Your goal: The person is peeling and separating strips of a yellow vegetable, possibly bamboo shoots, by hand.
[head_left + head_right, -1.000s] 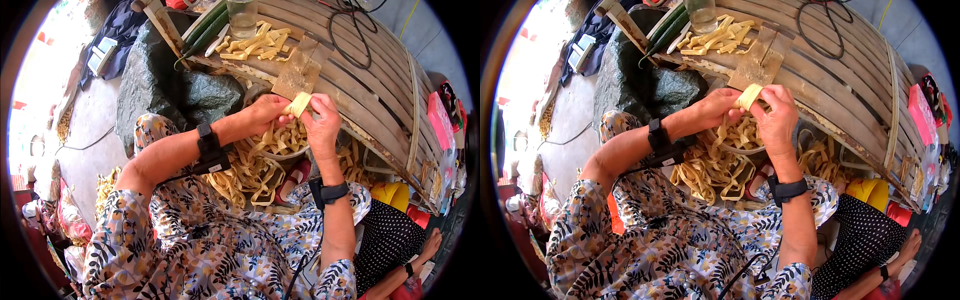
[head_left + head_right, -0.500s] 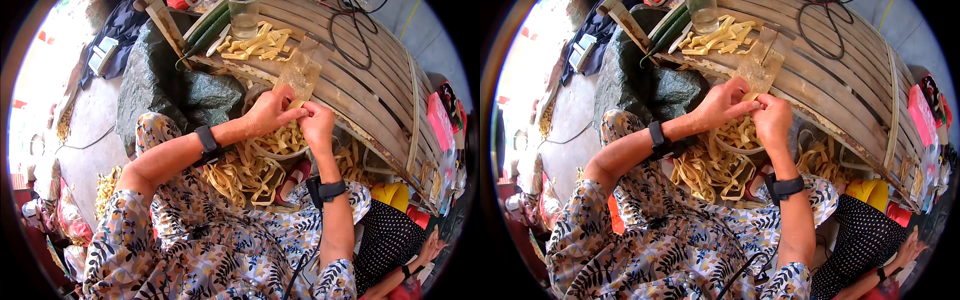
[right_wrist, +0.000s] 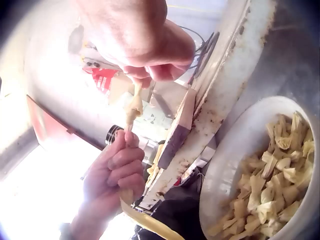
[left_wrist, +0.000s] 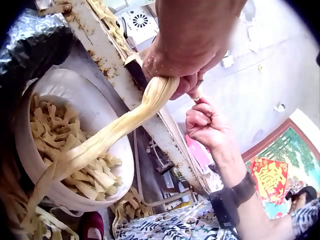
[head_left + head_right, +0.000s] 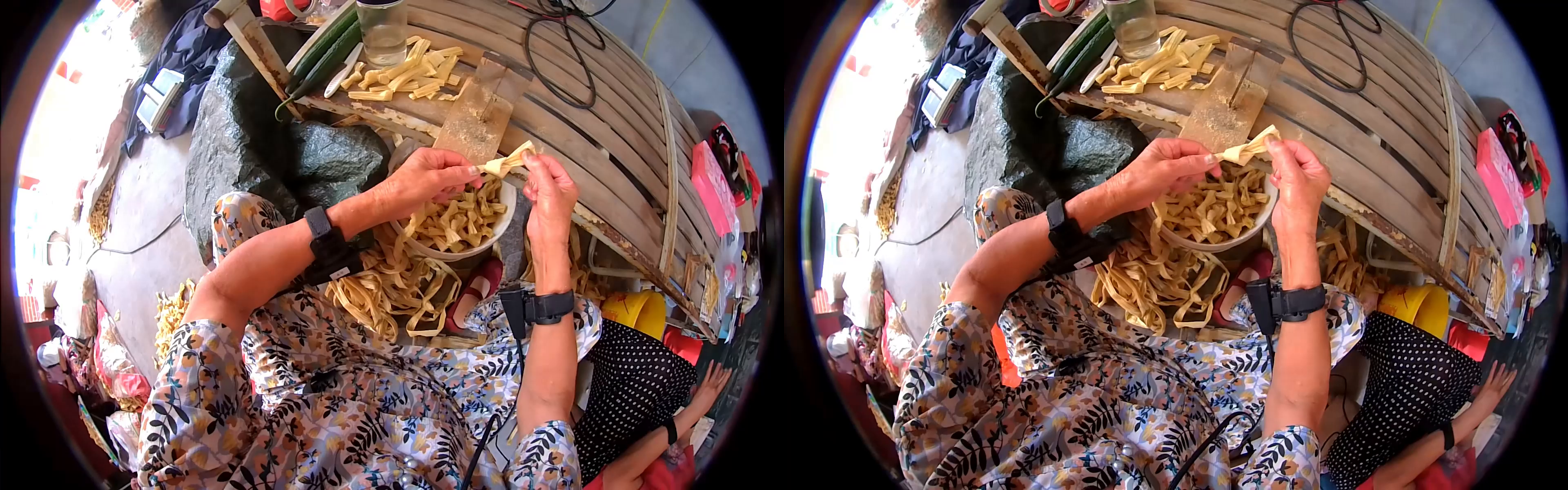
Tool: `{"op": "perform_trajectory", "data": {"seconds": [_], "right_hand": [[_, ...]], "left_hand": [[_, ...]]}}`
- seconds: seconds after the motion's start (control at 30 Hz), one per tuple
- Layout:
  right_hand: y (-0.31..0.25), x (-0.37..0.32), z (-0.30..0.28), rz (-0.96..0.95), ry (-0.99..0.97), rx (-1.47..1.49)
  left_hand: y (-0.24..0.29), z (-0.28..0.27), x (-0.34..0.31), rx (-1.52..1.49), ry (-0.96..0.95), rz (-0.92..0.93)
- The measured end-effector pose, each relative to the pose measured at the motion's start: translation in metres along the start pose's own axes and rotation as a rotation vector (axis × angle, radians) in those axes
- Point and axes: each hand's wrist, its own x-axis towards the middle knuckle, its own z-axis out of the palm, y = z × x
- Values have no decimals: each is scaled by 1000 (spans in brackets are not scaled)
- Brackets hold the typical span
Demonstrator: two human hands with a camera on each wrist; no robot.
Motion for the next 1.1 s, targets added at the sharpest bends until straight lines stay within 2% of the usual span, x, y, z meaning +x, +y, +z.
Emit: {"op": "perform_trajectory", "data": {"seconds": [0.1, 0.17, 0.2, 0.23, 0.3, 0.4, 0.5, 0.6, 0.7, 0.73, 0.83, 0.93, 1.0, 1.1], "right_hand": [[4, -2, 0, 40, -40, -67], [1, -6, 9, 82, -66, -172], [-1, -7, 7, 181, -212, -249], [2, -12, 12, 197, -292, -193], [8, -17, 22, 207, -369, -173], [12, -14, 22, 197, -371, -73], [13, -9, 15, 195, -340, 17], [13, -4, 11, 235, -348, 76], [9, 1, 13, 235, -305, 95], [7, 6, 15, 223, -284, 97], [-3, 25, 19, 102, -214, 88], [0, 46, 28, -6, -162, 149], [4, 57, 36, -51, -110, 164], [11, 71, 37, -81, -32, 166]], "left_hand": [[-5, -10, 2, -127, -85, -113], [-6, -13, 0, -90, -88, -112], [-6, -13, -1, -71, -89, -113], [-5, -13, -1, -37, -68, -96], [-5, -9, -3, 25, -21, -66], [3, -8, -4, 67, 36, -102], [3, -24, 1, -11, -128, -132], [5, -27, 5, -40, -142, -160], [15, -34, 10, 125, -169, -99], [20, -35, 10, 232, -153, -24], [35, -45, 21, 500, -42, 81], [42, -50, 46, 558, 42, 226], [44, -49, 62, 555, 164, 298], [44, -49, 79, 734, 270, 406]]}}
